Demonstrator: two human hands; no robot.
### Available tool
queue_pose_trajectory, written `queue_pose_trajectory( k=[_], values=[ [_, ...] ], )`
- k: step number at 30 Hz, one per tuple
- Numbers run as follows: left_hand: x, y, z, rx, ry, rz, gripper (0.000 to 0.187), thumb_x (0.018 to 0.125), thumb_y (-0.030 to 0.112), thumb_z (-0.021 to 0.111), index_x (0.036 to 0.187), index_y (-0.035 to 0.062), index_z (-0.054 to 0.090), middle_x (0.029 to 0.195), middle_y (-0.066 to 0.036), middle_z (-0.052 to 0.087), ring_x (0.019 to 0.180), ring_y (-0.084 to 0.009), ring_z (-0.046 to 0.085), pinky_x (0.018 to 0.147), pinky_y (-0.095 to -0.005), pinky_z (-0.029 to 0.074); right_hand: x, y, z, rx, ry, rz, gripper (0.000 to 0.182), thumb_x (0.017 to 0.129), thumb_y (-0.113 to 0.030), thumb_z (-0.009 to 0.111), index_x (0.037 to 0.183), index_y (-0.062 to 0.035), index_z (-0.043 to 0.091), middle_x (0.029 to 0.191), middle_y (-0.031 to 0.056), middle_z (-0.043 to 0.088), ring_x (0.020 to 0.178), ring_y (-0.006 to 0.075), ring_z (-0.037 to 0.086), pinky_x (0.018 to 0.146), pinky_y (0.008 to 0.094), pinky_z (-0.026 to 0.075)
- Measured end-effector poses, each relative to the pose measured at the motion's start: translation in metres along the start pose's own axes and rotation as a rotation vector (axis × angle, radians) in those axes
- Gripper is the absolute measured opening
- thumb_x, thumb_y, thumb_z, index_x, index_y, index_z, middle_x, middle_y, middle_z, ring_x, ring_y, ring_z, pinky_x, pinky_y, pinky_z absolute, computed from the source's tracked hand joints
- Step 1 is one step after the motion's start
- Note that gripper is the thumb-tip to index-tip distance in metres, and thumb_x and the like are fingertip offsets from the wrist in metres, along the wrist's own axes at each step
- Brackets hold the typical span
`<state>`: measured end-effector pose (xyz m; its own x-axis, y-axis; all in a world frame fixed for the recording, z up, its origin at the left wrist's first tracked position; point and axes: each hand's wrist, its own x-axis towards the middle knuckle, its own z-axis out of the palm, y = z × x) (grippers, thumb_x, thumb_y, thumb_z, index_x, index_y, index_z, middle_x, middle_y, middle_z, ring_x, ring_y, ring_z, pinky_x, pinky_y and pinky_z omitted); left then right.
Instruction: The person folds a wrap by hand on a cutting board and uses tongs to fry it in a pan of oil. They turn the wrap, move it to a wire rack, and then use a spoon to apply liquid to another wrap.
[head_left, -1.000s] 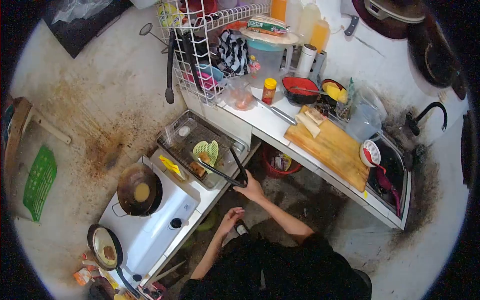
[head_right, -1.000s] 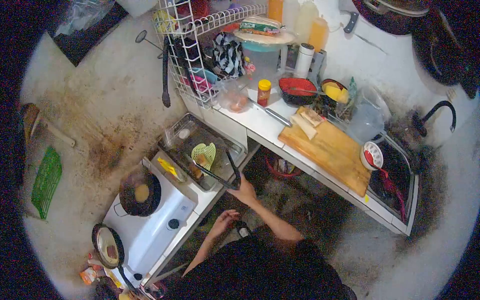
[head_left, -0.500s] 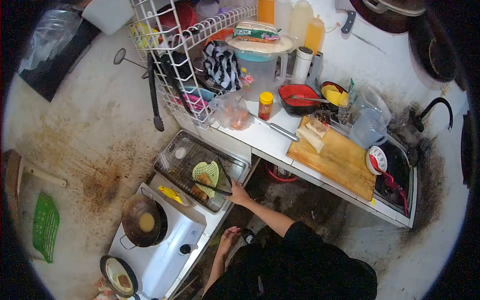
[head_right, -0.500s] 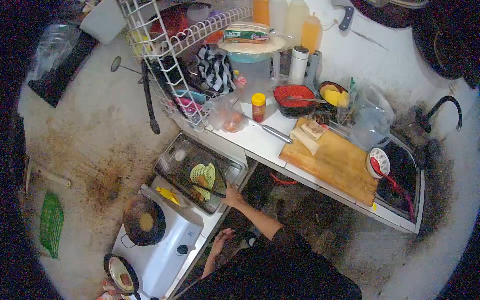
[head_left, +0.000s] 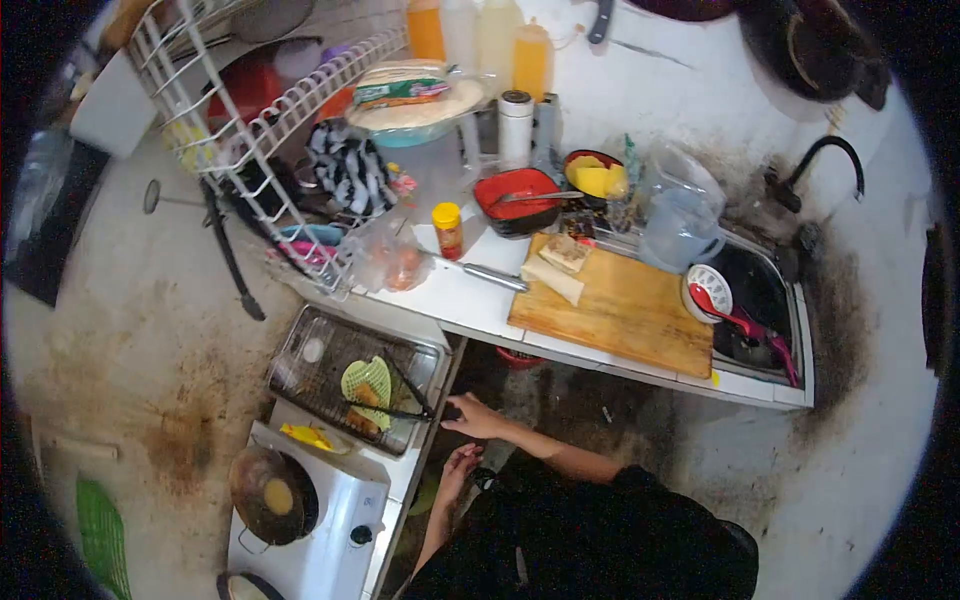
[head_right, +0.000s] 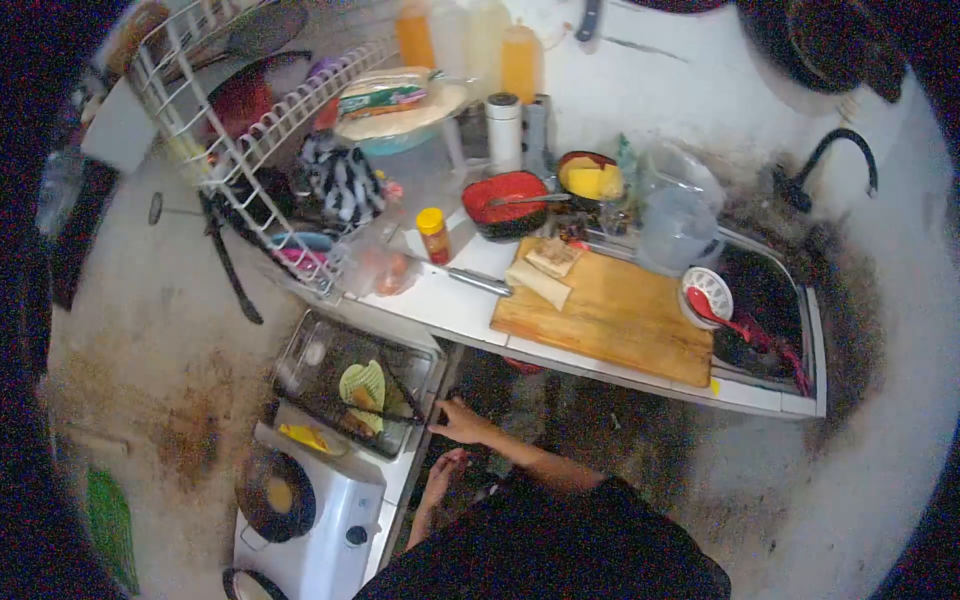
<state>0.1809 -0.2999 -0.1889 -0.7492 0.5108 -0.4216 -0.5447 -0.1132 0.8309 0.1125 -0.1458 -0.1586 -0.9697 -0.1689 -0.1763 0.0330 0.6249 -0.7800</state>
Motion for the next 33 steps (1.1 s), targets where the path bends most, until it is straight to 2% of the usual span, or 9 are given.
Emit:
queue_pose_trajectory(
  k=[2, 8, 12, 14, 16, 20, 24, 27, 33],
  values=[
    [0.01, 0.003, 0.012, 0.045, -0.049, -0.029, 0.03, 0.087, 0.016, 0.043, 0.114, 0.0026, 0.043, 0.111, -0.009, 0.052, 0.097, -0.0182, 0.051, 0.088, -0.0298, 0.038, -0.024, 0.032, -0.013, 0.261, -0.256, -0.038, 0.059, 0.083, -0.039, 0.051, 0.125, -0.002, 0.032, 0.107, 0.0164, 0.047, 0.09, 0.0216, 0.053, 0.078, 0.0328, 0.042],
    [0.03, 0.074, 0.078, 0.225, -0.283, -0.027, 0.025, 0.089, 0.017, 0.042, 0.111, 0.0058, 0.047, 0.106, -0.006, 0.054, 0.091, -0.0157, 0.053, 0.078, -0.0269, 0.041, -0.15, 0.054, -0.092, 0.621, 0.118, 0.223, 0.04, 0.087, -0.029, 0.049, 0.119, -0.005, 0.043, 0.098, 0.0071, 0.054, 0.093, 0.0158, 0.051, 0.082, 0.0288, 0.041],
    [0.057, 0.153, 0.125, 0.301, -0.397, 0.351, 0.03, 0.088, 0.016, 0.043, 0.116, 0.0062, 0.04, 0.107, -0.005, 0.049, 0.083, -0.014, 0.053, 0.072, -0.0248, 0.042, -0.209, 0.043, -0.143, 0.783, 0.363, 0.313, 0.038, 0.086, -0.029, 0.05, 0.116, -0.0069, 0.045, 0.097, 0.006, 0.055, 0.088, 0.0143, 0.052, 0.08, 0.0272, 0.041],
    [0.073, 0.211, 0.151, 0.389, -0.242, 0.363, 0.038, 0.086, 0.017, 0.047, 0.12, 0.0062, 0.034, 0.11, -0.006, 0.046, 0.087, -0.0144, 0.052, 0.075, -0.027, 0.041, -0.22, 0.045, -0.164, 0.801, 0.508, 0.293, 0.036, 0.086, -0.028, 0.05, 0.115, -0.007, 0.046, 0.095, 0.0055, 0.055, 0.087, 0.0126, 0.051, 0.08, 0.0266, 0.041],
    [0.127, 0.238, 0.16, 0.236, -0.098, 0.593, 0.046, 0.082, 0.018, 0.051, 0.122, 0.0062, 0.03, 0.113, -0.008, 0.042, 0.091, -0.0148, 0.051, 0.077, -0.0311, 0.041, -0.22, 0.05, -0.184, 0.757, 0.481, 0.199, 0.034, 0.087, -0.025, 0.048, 0.115, -0.0061, 0.046, 0.095, 0.0056, 0.053, 0.086, 0.0127, 0.051, 0.08, 0.0263, 0.041],
    [0.252, 0.255, 0.154, -0.518, 0.127, 0.15, 0.054, 0.078, 0.023, 0.056, 0.122, 0.0088, 0.029, 0.125, -0.011, 0.03, 0.095, -0.022, 0.05, 0.078, -0.0372, 0.041, -0.216, 0.034, -0.219, 0.693, 0.392, 0.09, 0.029, 0.088, -0.017, 0.045, 0.114, -0.0039, 0.045, 0.097, 0.0049, 0.051, 0.087, 0.0131, 0.051, 0.08, 0.0258, 0.041],
    [0.286, 0.254, 0.179, -0.341, 0.222, 0.217, 0.05, 0.078, 0.027, 0.057, 0.117, 0.0088, 0.032, 0.119, -0.014, 0.038, 0.086, -0.0252, 0.055, 0.07, -0.0376, 0.045, -0.219, 0.025, -0.238, 0.777, 0.361, 0.091, 0.029, 0.088, -0.017, 0.045, 0.113, -0.004, 0.045, 0.095, 0.0042, 0.051, 0.086, 0.0126, 0.051, 0.077, 0.0248, 0.039],
    [0.292, 0.258, 0.183, -0.139, 0.142, 0.185, 0.042, 0.08, 0.027, 0.053, 0.111, 0.0087, 0.033, 0.1, -0.015, 0.05, 0.068, -0.0254, 0.06, 0.059, -0.034, 0.05, -0.22, 0.033, -0.24, 0.823, 0.251, 0.03, 0.028, 0.085, -0.01, 0.048, 0.112, -0.0027, 0.045, 0.095, 0.0044, 0.05, 0.086, 0.0107, 0.049, 0.079, 0.0246, 0.039],
    [0.293, 0.267, 0.17, 0.042, 0.199, 0.234, 0.034, 0.086, 0.029, 0.043, 0.111, 0.0064, 0.037, 0.109, -0.011, 0.046, 0.082, -0.0269, 0.058, 0.073, -0.036, 0.05, -0.214, 0.036, -0.266, 0.581, 0.148, -0.005, 0.029, 0.083, -0.013, 0.053, 0.111, -0.0045, 0.046, 0.1, 0.0059, 0.05, 0.085, 0.0107, 0.049, 0.078, 0.0245, 0.039]
  ],
)
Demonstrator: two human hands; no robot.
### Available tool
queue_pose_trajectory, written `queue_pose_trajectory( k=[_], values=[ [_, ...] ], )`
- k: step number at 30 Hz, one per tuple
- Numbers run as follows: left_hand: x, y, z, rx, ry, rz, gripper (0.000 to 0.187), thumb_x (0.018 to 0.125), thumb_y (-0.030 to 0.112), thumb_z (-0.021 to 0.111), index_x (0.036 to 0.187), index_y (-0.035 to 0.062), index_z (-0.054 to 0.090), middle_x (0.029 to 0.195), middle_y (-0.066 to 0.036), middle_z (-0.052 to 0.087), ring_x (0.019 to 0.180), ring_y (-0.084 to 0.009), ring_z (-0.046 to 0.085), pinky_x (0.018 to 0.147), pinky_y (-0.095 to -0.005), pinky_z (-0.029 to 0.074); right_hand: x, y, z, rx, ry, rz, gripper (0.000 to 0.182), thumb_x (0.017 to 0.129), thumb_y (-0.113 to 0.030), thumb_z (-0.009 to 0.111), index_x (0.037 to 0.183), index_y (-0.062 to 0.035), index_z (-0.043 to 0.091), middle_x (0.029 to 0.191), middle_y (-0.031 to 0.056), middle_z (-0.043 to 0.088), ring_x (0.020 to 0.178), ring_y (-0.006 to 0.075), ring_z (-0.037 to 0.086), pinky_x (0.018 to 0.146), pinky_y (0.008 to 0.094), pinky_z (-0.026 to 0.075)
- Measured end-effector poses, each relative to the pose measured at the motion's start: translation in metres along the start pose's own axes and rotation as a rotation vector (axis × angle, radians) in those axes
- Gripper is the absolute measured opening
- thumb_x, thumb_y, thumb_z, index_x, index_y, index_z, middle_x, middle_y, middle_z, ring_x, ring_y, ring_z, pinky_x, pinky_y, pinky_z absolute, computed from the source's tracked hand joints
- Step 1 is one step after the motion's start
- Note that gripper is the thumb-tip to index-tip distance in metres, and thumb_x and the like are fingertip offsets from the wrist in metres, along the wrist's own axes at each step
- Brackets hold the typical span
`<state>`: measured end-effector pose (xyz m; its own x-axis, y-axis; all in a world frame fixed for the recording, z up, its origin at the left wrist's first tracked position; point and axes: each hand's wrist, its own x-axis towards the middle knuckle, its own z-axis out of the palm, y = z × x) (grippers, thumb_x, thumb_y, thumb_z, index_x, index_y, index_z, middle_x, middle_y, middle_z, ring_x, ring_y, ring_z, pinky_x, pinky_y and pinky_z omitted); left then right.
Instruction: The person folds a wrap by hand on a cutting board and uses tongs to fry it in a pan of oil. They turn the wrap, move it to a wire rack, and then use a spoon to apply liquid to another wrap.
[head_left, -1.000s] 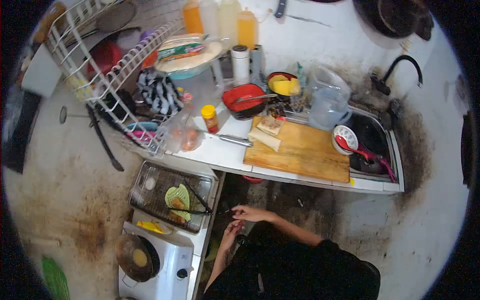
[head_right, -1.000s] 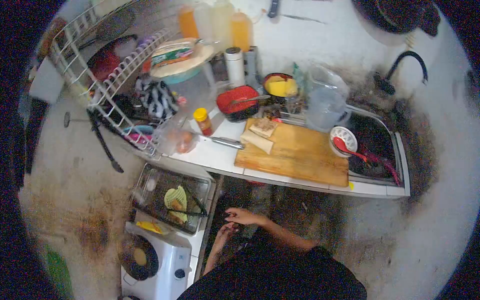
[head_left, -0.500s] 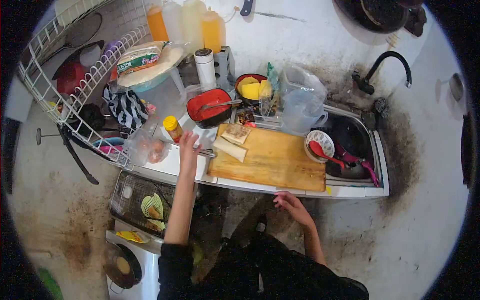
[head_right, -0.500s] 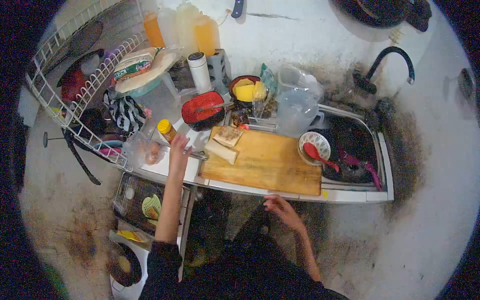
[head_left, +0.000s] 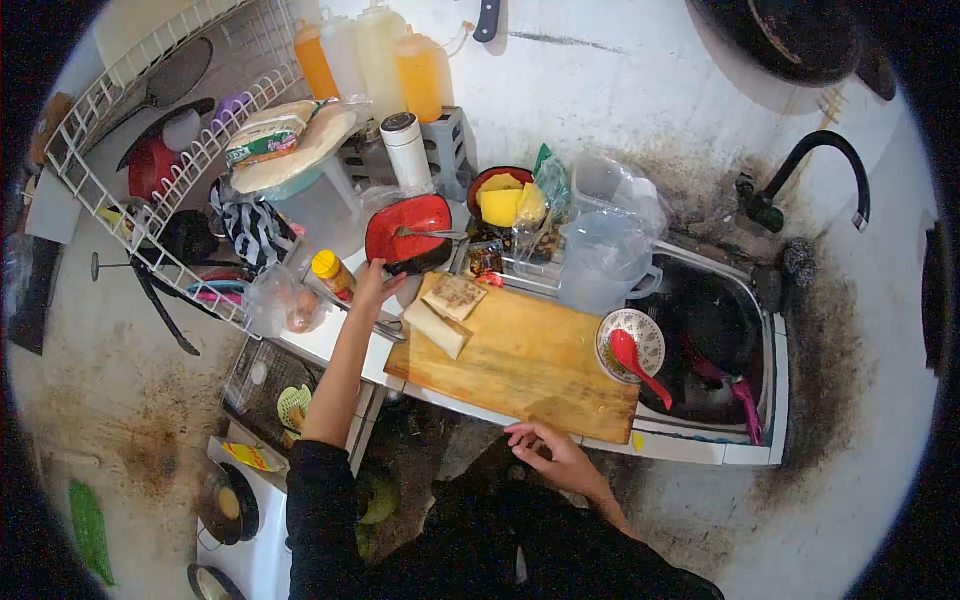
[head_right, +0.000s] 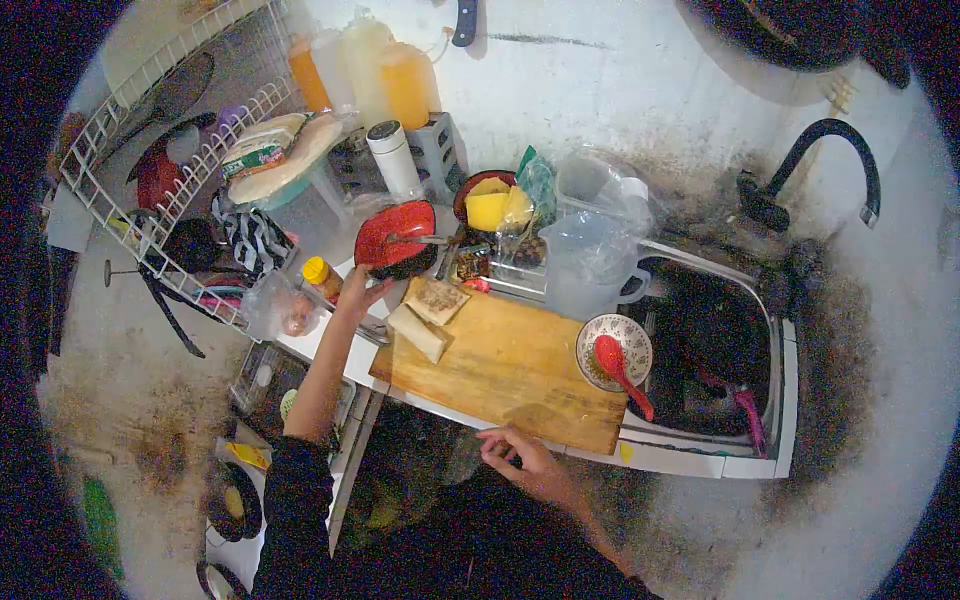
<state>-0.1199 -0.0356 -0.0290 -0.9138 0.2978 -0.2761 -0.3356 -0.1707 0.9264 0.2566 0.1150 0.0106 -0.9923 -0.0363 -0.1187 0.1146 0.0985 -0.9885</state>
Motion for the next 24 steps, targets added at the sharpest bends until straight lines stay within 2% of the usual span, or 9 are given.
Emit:
queue_pose_trajectory(
  k=[2, 4, 5, 7, 11, 13, 17, 18, 24],
  values=[
    [0.002, 0.002, -0.005, 0.03, 0.031, 0.006, 0.033, 0.087, 0.028, 0.041, 0.11, 0.006, 0.037, 0.108, -0.011, 0.047, 0.082, -0.0269, 0.058, 0.073, -0.0367, 0.05, 0.011, -0.007, -0.004, -0.084, -0.029, 0.033, 0.031, 0.083, -0.015, 0.054, 0.111, -0.0046, 0.047, 0.101, 0.008, 0.05, 0.087, 0.0142, 0.05, 0.078, 0.027, 0.04],
    [0.003, 0.008, -0.005, 0.142, 0.04, 0.012, 0.031, 0.088, 0.028, 0.037, 0.109, 0.0052, 0.037, 0.106, -0.012, 0.047, 0.082, -0.0266, 0.058, 0.072, -0.0366, 0.051, 0.026, -0.015, -0.006, -0.581, 0.065, -0.201, 0.038, 0.082, -0.023, 0.054, 0.113, -0.0036, 0.043, 0.102, 0.0146, 0.048, 0.094, 0.0258, 0.049, 0.082, 0.034, 0.039],
    [0.004, 0.009, -0.005, 0.139, 0.049, 0.01, 0.031, 0.088, 0.028, 0.037, 0.109, 0.0052, 0.037, 0.106, -0.012, 0.047, 0.082, -0.0266, 0.058, 0.072, -0.0366, 0.051, 0.036, -0.018, -0.008, -0.58, 0.055, -0.201, 0.038, 0.082, -0.023, 0.054, 0.113, -0.0036, 0.043, 0.102, 0.0146, 0.048, 0.094, 0.0258, 0.049, 0.082, 0.034, 0.039],
    [0.005, 0.009, -0.008, 0.131, 0.03, 0.066, 0.025, 0.082, 0.021, 0.039, 0.102, 0.0071, 0.036, 0.092, -0.013, 0.052, 0.071, -0.0254, 0.06, 0.066, -0.0366, 0.052, 0.063, -0.018, -0.013, -0.669, 0.208, -0.21, 0.044, 0.082, -0.027, 0.052, 0.116, -0.0015, 0.04, 0.109, 0.0206, 0.044, 0.103, 0.0351, 0.043, 0.089, 0.0417, 0.035],
    [0.0, 0.005, -0.009, 0.137, 0.055, 0.054, 0.032, 0.083, 0.027, 0.043, 0.108, 0.0096, 0.035, 0.097, -0.011, 0.051, 0.072, -0.0247, 0.058, 0.067, -0.0376, 0.052, 0.154, 0.011, -0.037, -0.657, 0.431, -0.222, 0.042, 0.083, -0.025, 0.047, 0.116, -0.0005, 0.039, 0.113, 0.0233, 0.041, 0.107, 0.0371, 0.04, 0.09, 0.0421, 0.034],
    [-0.017, 0.009, 0.005, 0.099, 0.094, 0.061, 0.041, 0.082, 0.034, 0.048, 0.114, 0.0125, 0.034, 0.104, -0.009, 0.05, 0.074, -0.024, 0.057, 0.069, -0.038, 0.051, 0.183, 0.005, -0.041, -0.768, 0.542, -0.192, 0.038, 0.084, -0.022, 0.043, 0.115, 0.0002, 0.04, 0.112, 0.0195, 0.044, 0.104, 0.0349, 0.042, 0.089, 0.04, 0.034],
    [-0.022, 0.011, 0.009, 0.021, -0.086, -0.072, 0.052, 0.082, 0.036, 0.051, 0.12, 0.0107, 0.027, 0.118, -0.012, 0.041, 0.087, -0.0298, 0.057, 0.074, -0.0382, 0.048, 0.213, 0.015, -0.045, -0.801, 0.468, -0.019, 0.033, 0.084, -0.019, 0.043, 0.111, -0.0006, 0.044, 0.11, 0.0168, 0.045, 0.103, 0.0335, 0.042, 0.088, 0.0399, 0.035],
    [-0.021, 0.009, 0.009, 0.025, -0.066, -0.017, 0.047, 0.083, 0.032, 0.047, 0.117, 0.0059, 0.028, 0.11, -0.018, 0.045, 0.088, -0.0283, 0.057, 0.075, -0.0365, 0.05, 0.215, 0.019, -0.044, -0.822, 0.502, -0.059, 0.031, 0.082, -0.017, 0.043, 0.109, -0.0021, 0.046, 0.108, 0.0157, 0.046, 0.102, 0.0326, 0.043, 0.087, 0.0397, 0.035],
    [-0.004, 0.004, -0.006, -0.072, -0.152, -0.038, 0.039, 0.085, 0.027, 0.04, 0.116, 0.0091, 0.024, 0.11, -0.018, 0.045, 0.082, -0.0294, 0.059, 0.073, -0.0356, 0.051, 0.219, 0.033, -0.041, -0.899, 0.572, -0.136, 0.035, 0.073, -0.01, 0.049, 0.108, -0.0052, 0.047, 0.102, 0.0129, 0.045, 0.098, 0.0301, 0.044, 0.083, 0.0415, 0.036]
  ],
)
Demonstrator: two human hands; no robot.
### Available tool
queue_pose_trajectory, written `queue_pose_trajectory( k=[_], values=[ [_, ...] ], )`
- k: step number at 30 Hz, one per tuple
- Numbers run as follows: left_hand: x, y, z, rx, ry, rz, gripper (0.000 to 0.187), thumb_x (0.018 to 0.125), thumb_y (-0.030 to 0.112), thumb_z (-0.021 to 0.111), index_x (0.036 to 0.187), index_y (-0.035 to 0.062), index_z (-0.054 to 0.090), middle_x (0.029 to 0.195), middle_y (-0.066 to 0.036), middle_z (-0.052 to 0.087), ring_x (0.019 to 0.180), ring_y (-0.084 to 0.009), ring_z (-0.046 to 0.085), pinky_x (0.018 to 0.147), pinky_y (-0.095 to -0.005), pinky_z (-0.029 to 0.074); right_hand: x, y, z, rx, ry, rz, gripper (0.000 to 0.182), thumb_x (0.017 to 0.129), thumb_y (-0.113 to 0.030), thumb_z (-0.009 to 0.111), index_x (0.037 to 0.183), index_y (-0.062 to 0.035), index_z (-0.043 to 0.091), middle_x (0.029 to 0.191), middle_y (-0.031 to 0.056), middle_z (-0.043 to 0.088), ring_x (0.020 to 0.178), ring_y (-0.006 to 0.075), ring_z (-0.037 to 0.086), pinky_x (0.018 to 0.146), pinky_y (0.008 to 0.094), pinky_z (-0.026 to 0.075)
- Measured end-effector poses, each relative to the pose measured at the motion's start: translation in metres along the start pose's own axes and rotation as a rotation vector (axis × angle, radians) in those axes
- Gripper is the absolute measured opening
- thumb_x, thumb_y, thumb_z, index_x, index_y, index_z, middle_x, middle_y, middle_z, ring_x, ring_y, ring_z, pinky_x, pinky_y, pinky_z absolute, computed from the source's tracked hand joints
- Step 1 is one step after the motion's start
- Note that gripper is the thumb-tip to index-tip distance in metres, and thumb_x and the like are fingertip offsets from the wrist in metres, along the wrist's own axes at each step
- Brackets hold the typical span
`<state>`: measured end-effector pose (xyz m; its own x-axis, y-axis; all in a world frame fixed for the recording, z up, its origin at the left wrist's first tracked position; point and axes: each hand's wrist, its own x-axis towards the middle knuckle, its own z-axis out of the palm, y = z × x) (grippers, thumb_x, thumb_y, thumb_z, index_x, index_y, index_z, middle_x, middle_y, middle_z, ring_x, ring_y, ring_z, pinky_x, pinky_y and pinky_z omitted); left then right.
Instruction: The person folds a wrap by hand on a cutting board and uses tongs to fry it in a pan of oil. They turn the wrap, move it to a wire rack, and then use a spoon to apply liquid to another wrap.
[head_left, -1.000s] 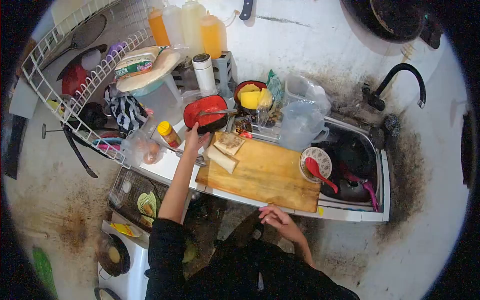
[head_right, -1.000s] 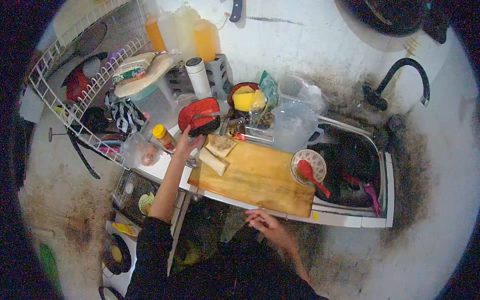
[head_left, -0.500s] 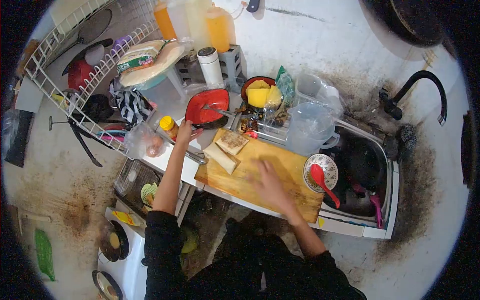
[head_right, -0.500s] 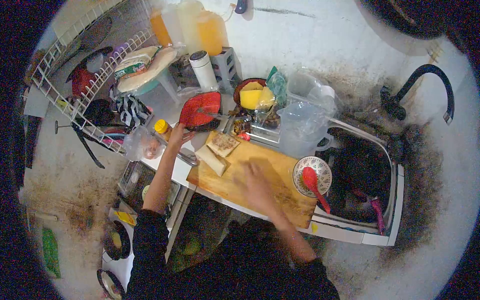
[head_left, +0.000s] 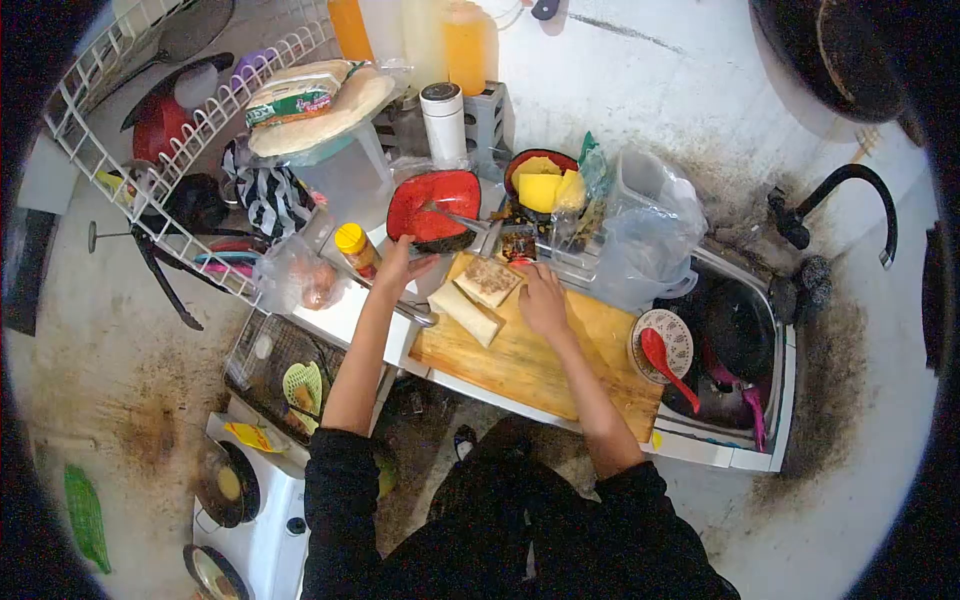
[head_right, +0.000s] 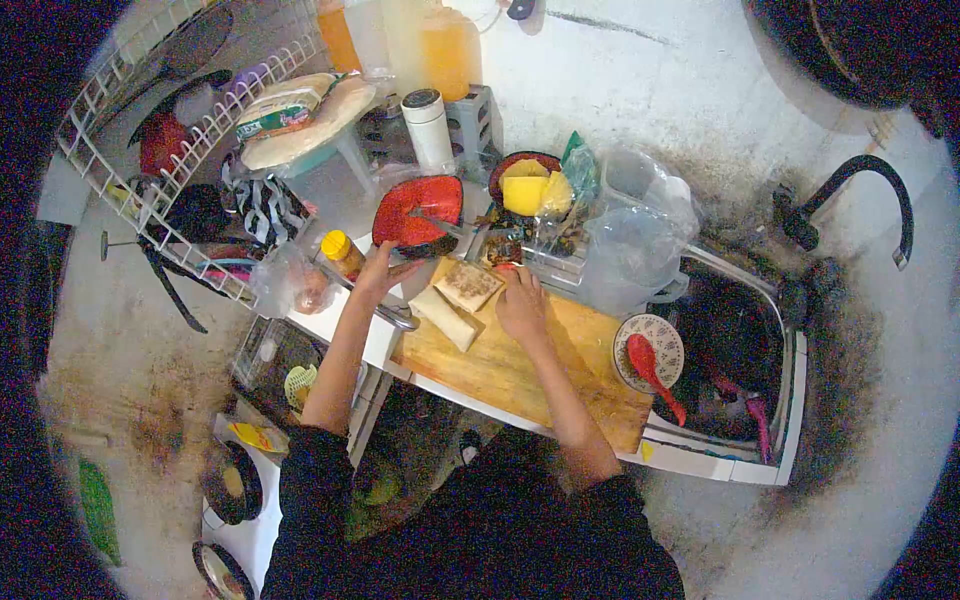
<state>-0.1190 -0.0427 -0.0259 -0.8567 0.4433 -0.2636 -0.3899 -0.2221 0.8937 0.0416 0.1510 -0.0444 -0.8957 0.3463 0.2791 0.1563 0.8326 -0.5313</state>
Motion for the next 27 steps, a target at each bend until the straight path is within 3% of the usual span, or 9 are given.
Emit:
queue_pose_trajectory(
  k=[8, 10, 12, 15, 16, 19, 23, 27],
  values=[
    [0.009, 0.005, -0.015, 0.096, 0.044, 0.018, 0.042, 0.085, 0.029, 0.041, 0.118, 0.0109, 0.022, 0.112, -0.015, 0.043, 0.079, -0.0291, 0.059, 0.071, -0.0355, 0.05, -0.002, 0.002, 0.006, -0.04, 0.047, 0.008, 0.037, 0.071, -0.006, 0.049, 0.108, -0.0053, 0.047, 0.105, 0.0119, 0.044, 0.099, 0.0291, 0.043, 0.083, 0.0407, 0.035],
    [0.011, 0.004, -0.016, 0.129, 0.056, 0.013, 0.045, 0.084, 0.031, 0.043, 0.118, 0.0109, 0.022, 0.111, -0.014, 0.044, 0.078, -0.028, 0.058, 0.071, -0.0359, 0.05, -0.004, 0.001, 0.004, -0.029, 0.022, 0.031, 0.036, 0.074, -0.004, 0.044, 0.11, -0.0091, 0.047, 0.104, 0.0108, 0.044, 0.101, 0.0278, 0.041, 0.087, 0.0391, 0.033],
    [0.015, -0.002, -0.01, 0.12, 0.295, 0.012, 0.051, 0.081, 0.034, 0.048, 0.12, 0.0109, 0.022, 0.107, -0.013, 0.046, 0.082, -0.0248, 0.055, 0.07, -0.0354, 0.05, -0.005, 0.0, 0.004, -0.023, 0.035, 0.018, 0.035, 0.075, -0.005, 0.044, 0.11, -0.009, 0.046, 0.104, 0.0105, 0.043, 0.101, 0.0276, 0.041, 0.087, 0.0389, 0.032],
    [-0.009, 0.004, 0.024, 0.183, 0.36, 0.025, 0.054, 0.079, 0.034, 0.052, 0.119, 0.0103, 0.025, 0.107, -0.012, 0.045, 0.086, -0.0231, 0.051, 0.07, -0.035, 0.049, -0.004, -0.003, 0.0, -0.009, 0.035, 0.013, 0.035, 0.075, -0.005, 0.044, 0.11, -0.0089, 0.046, 0.104, 0.0102, 0.043, 0.102, 0.0274, 0.041, 0.088, 0.0388, 0.032],
    [-0.006, -0.001, 0.033, 0.117, 0.475, -0.001, 0.05, 0.079, 0.03, 0.053, 0.117, 0.0086, 0.028, 0.111, -0.012, 0.041, 0.092, -0.0231, 0.049, 0.069, -0.0356, 0.049, -0.005, -0.003, 0.0, 0.001, 0.02, 0.019, 0.035, 0.075, -0.004, 0.045, 0.11, -0.0089, 0.046, 0.105, 0.0101, 0.043, 0.103, 0.0275, 0.04, 0.088, 0.0387, 0.032],
    [-0.004, -0.007, 0.032, 0.093, 0.361, 0.026, 0.045, 0.079, 0.024, 0.051, 0.114, 0.007, 0.03, 0.115, -0.011, 0.037, 0.093, -0.0224, 0.047, 0.069, -0.0372, 0.049, -0.005, -0.003, 0.0, -0.014, 0.028, 0.016, 0.036, 0.075, -0.004, 0.045, 0.111, -0.0087, 0.045, 0.106, 0.01, 0.043, 0.103, 0.0275, 0.04, 0.088, 0.0387, 0.032],
    [0.019, -0.016, 0.007, 0.145, 0.374, 0.07, 0.043, 0.078, 0.021, 0.048, 0.115, 0.0057, 0.03, 0.112, -0.011, 0.038, 0.093, -0.0217, 0.047, 0.068, -0.0362, 0.049, -0.005, -0.002, 0.001, -0.031, 0.036, -0.005, 0.039, 0.072, -0.005, 0.048, 0.111, -0.0066, 0.046, 0.109, 0.0106, 0.043, 0.102, 0.0277, 0.042, 0.086, 0.0406, 0.034],
    [0.023, -0.01, -0.003, 0.204, 0.336, 0.015, 0.047, 0.076, 0.021, 0.051, 0.114, 0.0053, 0.03, 0.107, -0.011, 0.042, 0.088, -0.0214, 0.048, 0.067, -0.0354, 0.049, -0.004, 0.0, 0.001, -0.035, -0.01, 0.019, 0.036, 0.075, -0.004, 0.045, 0.111, -0.0083, 0.044, 0.108, 0.0102, 0.042, 0.104, 0.0274, 0.04, 0.089, 0.0384, 0.032]
  ],
)
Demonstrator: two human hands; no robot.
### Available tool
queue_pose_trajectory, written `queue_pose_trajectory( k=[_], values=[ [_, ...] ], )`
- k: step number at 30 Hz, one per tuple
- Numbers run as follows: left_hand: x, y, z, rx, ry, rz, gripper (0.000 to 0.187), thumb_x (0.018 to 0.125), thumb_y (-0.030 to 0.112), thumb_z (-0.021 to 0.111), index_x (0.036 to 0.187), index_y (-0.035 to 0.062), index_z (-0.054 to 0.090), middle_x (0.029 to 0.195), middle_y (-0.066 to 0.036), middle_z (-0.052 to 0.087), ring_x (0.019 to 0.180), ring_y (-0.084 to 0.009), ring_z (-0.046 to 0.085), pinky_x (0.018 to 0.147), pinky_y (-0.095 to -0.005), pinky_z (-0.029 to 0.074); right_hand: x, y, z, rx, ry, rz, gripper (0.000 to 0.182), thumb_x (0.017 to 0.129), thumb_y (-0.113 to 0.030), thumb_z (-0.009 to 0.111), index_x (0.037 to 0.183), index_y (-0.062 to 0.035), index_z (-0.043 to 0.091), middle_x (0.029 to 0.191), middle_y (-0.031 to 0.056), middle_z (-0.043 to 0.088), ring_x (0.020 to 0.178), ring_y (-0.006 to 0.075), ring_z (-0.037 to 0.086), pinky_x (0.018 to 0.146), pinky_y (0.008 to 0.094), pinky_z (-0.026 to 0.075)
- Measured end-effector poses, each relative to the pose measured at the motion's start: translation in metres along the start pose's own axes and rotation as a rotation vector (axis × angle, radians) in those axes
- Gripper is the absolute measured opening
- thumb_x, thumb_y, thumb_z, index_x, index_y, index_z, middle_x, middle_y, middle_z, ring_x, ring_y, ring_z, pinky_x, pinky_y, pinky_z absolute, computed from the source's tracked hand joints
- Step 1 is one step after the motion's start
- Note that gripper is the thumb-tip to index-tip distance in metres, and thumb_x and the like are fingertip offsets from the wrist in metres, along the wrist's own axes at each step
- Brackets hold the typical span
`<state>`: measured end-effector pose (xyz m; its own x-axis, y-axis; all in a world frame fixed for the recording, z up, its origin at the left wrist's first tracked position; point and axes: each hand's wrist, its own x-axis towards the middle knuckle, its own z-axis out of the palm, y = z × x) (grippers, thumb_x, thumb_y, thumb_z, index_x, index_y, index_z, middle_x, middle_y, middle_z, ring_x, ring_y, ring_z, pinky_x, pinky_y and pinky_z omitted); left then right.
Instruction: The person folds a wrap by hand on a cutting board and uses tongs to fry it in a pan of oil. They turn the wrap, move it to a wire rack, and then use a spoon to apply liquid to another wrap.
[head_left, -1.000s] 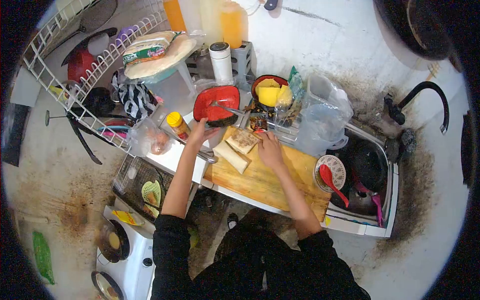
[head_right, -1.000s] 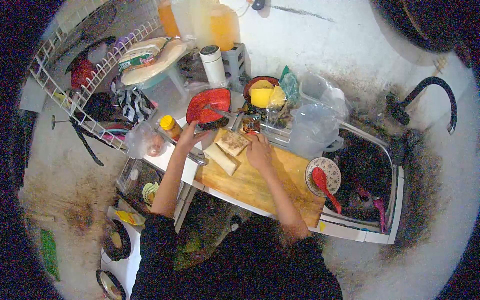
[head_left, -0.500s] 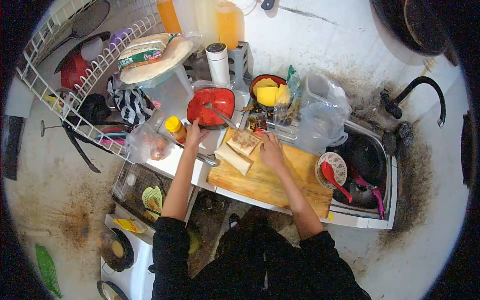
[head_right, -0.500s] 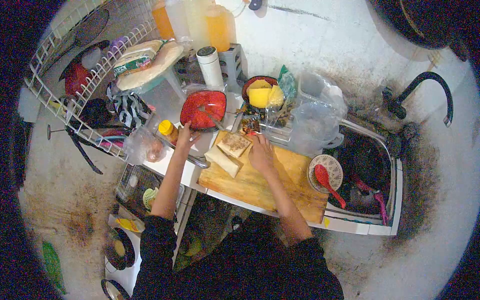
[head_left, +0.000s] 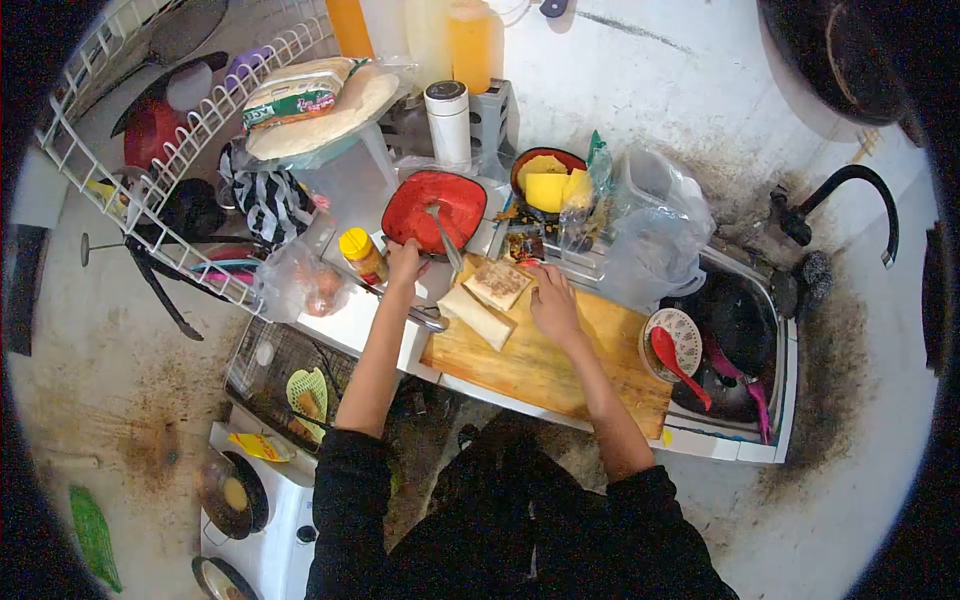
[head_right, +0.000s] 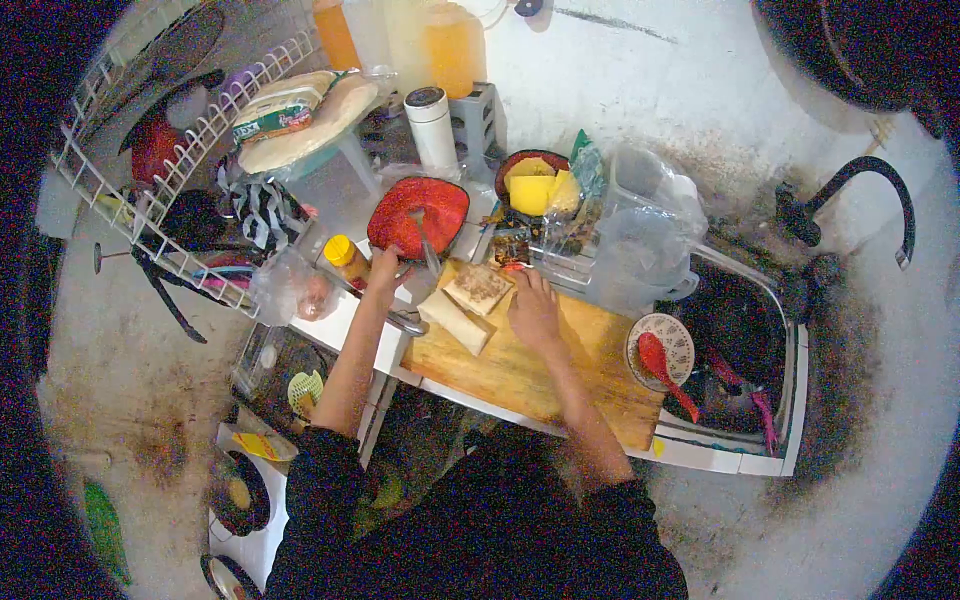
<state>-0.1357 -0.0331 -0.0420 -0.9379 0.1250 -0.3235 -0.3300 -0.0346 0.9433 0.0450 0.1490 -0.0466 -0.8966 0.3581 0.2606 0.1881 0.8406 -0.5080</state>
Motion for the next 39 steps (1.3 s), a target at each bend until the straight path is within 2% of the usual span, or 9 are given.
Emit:
queue_pose_trajectory(
  k=[8, 11, 13, 16, 19, 22, 29, 32, 39],
  values=[
    [-0.094, 0.006, -0.002, -0.309, -0.087, 0.037, 0.065, 0.074, 0.028, 0.06, 0.123, 0.0041, 0.024, 0.113, -0.011, 0.034, 0.095, -0.0191, 0.043, 0.074, -0.0319, 0.044, 0.0, -0.001, -0.002, -0.012, 0.048, -0.044, 0.034, 0.073, -0.007, 0.049, 0.107, -0.0019, 0.047, 0.107, 0.0118, 0.044, 0.101, 0.0292, 0.042, 0.087, 0.0402, 0.034],
    [-0.106, -0.014, -0.024, -0.125, -0.063, 0.364, 0.068, 0.074, 0.02, 0.062, 0.126, 0.0046, 0.021, 0.117, -0.012, 0.029, 0.102, -0.02, 0.039, 0.078, -0.0329, 0.042, -0.002, -0.002, -0.004, 0.077, 0.079, -0.07, 0.033, 0.073, -0.007, 0.05, 0.105, -0.002, 0.048, 0.104, 0.0127, 0.045, 0.1, 0.0293, 0.043, 0.084, 0.0397, 0.036],
    [-0.1, -0.014, -0.043, 0.132, 0.183, 0.697, 0.071, 0.072, 0.01, 0.063, 0.127, 0.0041, 0.02, 0.12, -0.013, 0.026, 0.104, -0.0235, 0.038, 0.081, -0.0357, 0.041, -0.002, -0.025, -0.02, 0.181, 0.269, -0.13, 0.033, 0.072, -0.009, 0.053, 0.104, -0.0025, 0.049, 0.1, 0.0132, 0.048, 0.096, 0.0296, 0.045, 0.083, 0.0388, 0.037],
    [-0.063, 0.014, -0.069, 0.652, 0.5, 1.103, 0.07, 0.068, 0.005, 0.064, 0.126, 0.0014, 0.024, 0.12, -0.018, 0.032, 0.104, -0.0283, 0.042, 0.083, -0.037, 0.04, -0.002, -0.081, -0.023, 0.219, 0.177, -0.283, 0.027, 0.077, -0.013, 0.052, 0.103, -0.0069, 0.05, 0.094, 0.0143, 0.05, 0.092, 0.0296, 0.047, 0.082, 0.0407, 0.036],
    [-0.029, 0.025, -0.088, 0.7, 0.124, 1.059, 0.067, 0.067, 0.007, 0.065, 0.123, -0.0004, 0.029, 0.113, -0.021, 0.041, 0.101, -0.0332, 0.046, 0.084, -0.0369, 0.039, -0.007, -0.126, -0.004, 0.116, -0.064, -0.484, 0.032, 0.074, -0.017, 0.056, 0.103, -0.0053, 0.05, 0.093, 0.0118, 0.051, 0.093, 0.0282, 0.048, 0.081, 0.0384, 0.035],
    [-0.03, 0.033, -0.092, 0.696, 0.126, 0.876, 0.062, 0.067, 0.008, 0.065, 0.12, -0.0001, 0.033, 0.107, -0.021, 0.048, 0.101, -0.0341, 0.048, 0.085, -0.0384, 0.038, -0.011, -0.149, 0.033, -0.086, -0.103, -0.546, 0.039, 0.071, -0.016, 0.059, 0.107, -0.0041, 0.048, 0.092, 0.0104, 0.052, 0.093, 0.0253, 0.048, 0.08, 0.0363, 0.035],
    [0.0, 0.042, -0.111, 0.87, 0.35, 0.964, 0.057, 0.071, 0.013, 0.065, 0.118, 0.0019, 0.034, 0.102, -0.019, 0.044, 0.097, -0.0364, 0.045, 0.081, -0.0402, 0.039, -0.007, -0.155, 0.057, -0.297, -0.027, -0.565, 0.066, 0.053, -0.011, 0.071, 0.112, -0.0008, 0.044, 0.092, 0.0116, 0.05, 0.094, 0.023, 0.048, 0.079, 0.0342, 0.037],
    [-0.003, 0.056, -0.109, 0.878, 0.325, 0.892, 0.059, 0.071, 0.018, 0.065, 0.118, -0.0008, 0.034, 0.103, -0.02, 0.041, 0.099, -0.0368, 0.044, 0.082, -0.0402, 0.038, -0.012, -0.159, 0.039, -0.228, -0.065, -0.525, 0.039, 0.07, -0.008, 0.052, 0.108, 0.0003, 0.048, 0.09, 0.0155, 0.052, 0.087, 0.0259, 0.053, 0.071, 0.0345, 0.044],
    [-0.024, 0.065, -0.119, 0.613, 0.25, 0.904, 0.065, 0.076, 0.016, 0.062, 0.127, 0.0019, 0.026, 0.122, -0.017, 0.036, 0.112, -0.0271, 0.038, 0.09, -0.0349, 0.035, -0.063, -0.151, -0.067, -0.098, -0.223, -0.297, 0.046, 0.074, -0.006, 0.049, 0.118, -0.0014, 0.037, 0.096, 0.0185, 0.051, 0.081, 0.0329, 0.057, 0.067, 0.0399, 0.047]
  ],
)
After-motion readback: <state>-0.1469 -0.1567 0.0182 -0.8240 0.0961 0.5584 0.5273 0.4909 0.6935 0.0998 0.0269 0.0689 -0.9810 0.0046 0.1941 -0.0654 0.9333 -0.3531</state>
